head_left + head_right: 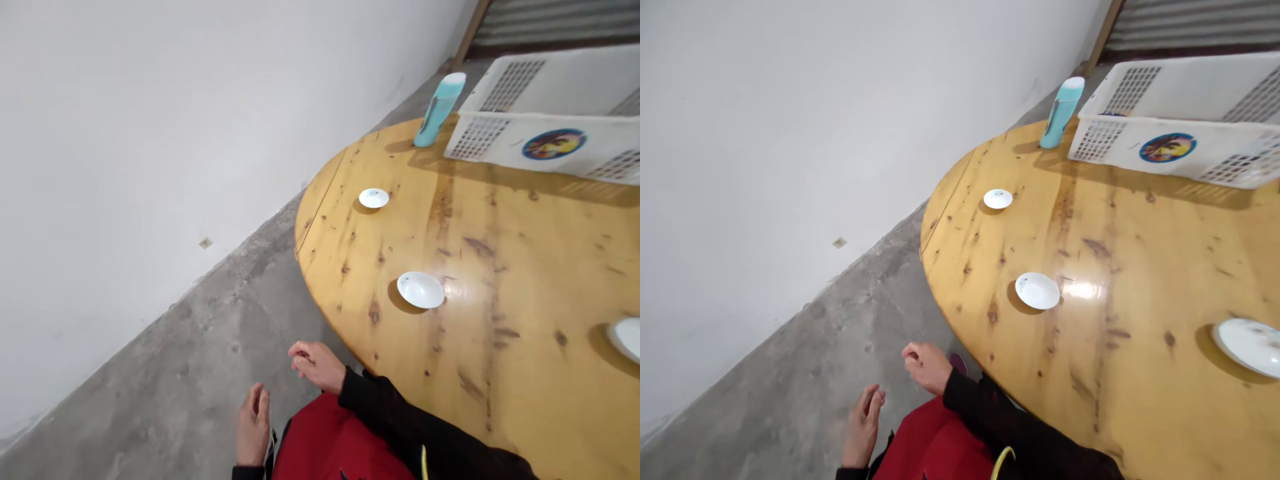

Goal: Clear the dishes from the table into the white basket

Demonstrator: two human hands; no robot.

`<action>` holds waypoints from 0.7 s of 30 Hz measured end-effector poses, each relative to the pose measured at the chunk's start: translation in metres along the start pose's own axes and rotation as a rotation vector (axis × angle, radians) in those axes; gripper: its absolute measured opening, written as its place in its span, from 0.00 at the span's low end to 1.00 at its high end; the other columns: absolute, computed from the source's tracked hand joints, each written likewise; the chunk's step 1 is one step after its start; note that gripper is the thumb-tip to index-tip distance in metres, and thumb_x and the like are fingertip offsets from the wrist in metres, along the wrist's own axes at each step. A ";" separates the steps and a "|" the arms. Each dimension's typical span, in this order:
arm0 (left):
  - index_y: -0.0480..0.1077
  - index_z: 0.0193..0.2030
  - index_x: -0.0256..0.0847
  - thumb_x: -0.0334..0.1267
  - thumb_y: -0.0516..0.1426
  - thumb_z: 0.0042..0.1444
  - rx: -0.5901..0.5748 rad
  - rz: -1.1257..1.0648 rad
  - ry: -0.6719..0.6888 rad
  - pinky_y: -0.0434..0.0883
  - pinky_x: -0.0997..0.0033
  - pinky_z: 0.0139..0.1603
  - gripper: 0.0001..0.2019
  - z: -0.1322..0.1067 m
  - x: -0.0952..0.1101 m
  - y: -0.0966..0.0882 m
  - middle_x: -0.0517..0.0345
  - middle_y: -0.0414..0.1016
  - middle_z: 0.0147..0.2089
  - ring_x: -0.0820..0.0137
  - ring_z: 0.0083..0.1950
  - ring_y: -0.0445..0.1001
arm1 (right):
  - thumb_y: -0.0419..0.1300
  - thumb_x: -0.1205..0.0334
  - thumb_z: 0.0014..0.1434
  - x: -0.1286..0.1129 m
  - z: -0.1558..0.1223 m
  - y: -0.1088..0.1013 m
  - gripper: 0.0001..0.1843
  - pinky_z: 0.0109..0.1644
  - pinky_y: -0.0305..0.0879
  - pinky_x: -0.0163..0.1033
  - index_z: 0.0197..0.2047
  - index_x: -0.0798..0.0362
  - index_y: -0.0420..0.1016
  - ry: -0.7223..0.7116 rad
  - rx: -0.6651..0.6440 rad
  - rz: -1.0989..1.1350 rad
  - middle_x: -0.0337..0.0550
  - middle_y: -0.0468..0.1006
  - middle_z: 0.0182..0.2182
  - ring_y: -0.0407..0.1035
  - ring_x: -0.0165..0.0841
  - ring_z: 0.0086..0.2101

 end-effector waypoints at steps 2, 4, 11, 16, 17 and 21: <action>0.74 0.47 0.39 0.62 0.52 0.54 -0.036 0.014 0.006 0.76 0.53 0.56 0.29 0.017 0.010 0.003 0.42 0.83 0.47 0.53 0.51 0.82 | 0.53 0.67 0.58 -0.002 0.015 -0.010 0.14 0.34 0.65 0.33 0.44 0.56 0.76 -0.002 0.029 0.016 0.43 0.82 0.31 0.75 0.31 0.28; 0.74 0.48 0.39 0.62 0.52 0.55 -0.135 0.038 0.016 0.76 0.55 0.56 0.28 0.032 0.023 0.014 0.43 0.83 0.49 0.54 0.53 0.81 | 0.53 0.67 0.57 -0.001 0.025 -0.020 0.14 0.34 0.66 0.33 0.44 0.56 0.76 0.008 0.067 0.029 0.43 0.82 0.30 0.74 0.31 0.28; 0.72 0.51 0.41 0.52 0.50 0.60 -0.485 0.201 0.196 0.75 0.61 0.55 0.22 0.102 0.081 0.048 0.46 0.83 0.49 0.60 0.51 0.82 | 0.51 0.63 0.57 0.010 0.050 -0.040 0.13 0.33 0.67 0.34 0.42 0.53 0.74 0.114 0.171 0.199 0.41 0.81 0.31 0.74 0.30 0.27; 0.71 0.51 0.40 0.50 0.49 0.62 -0.605 0.218 0.346 0.76 0.65 0.48 0.20 0.175 0.125 0.053 0.48 0.84 0.43 0.62 0.44 0.82 | 0.52 0.61 0.55 0.006 0.087 -0.057 0.13 0.32 0.67 0.34 0.42 0.53 0.72 0.187 0.336 0.338 0.40 0.80 0.31 0.73 0.30 0.26; 0.71 0.52 0.40 0.50 0.49 0.62 -0.632 0.224 0.369 0.76 0.65 0.48 0.20 0.191 0.132 0.052 0.48 0.84 0.44 0.62 0.45 0.82 | 0.52 0.61 0.55 0.001 0.097 -0.061 0.13 0.32 0.67 0.35 0.42 0.54 0.72 0.194 0.380 0.355 0.41 0.80 0.31 0.73 0.30 0.26; 0.72 0.52 0.40 0.51 0.49 0.62 -0.662 0.240 0.438 0.75 0.64 0.52 0.21 0.261 0.154 0.037 0.46 0.83 0.46 0.61 0.48 0.82 | 0.52 0.59 0.53 -0.023 0.144 -0.074 0.14 0.33 0.69 0.36 0.41 0.53 0.71 0.196 0.546 0.425 0.41 0.80 0.30 0.73 0.31 0.26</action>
Point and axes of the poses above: each hand's wrist, its own z-axis towards the middle knuckle, its own y-axis out of the palm, x = y × z, the point moved 5 cm from there along z, towards the middle knuckle
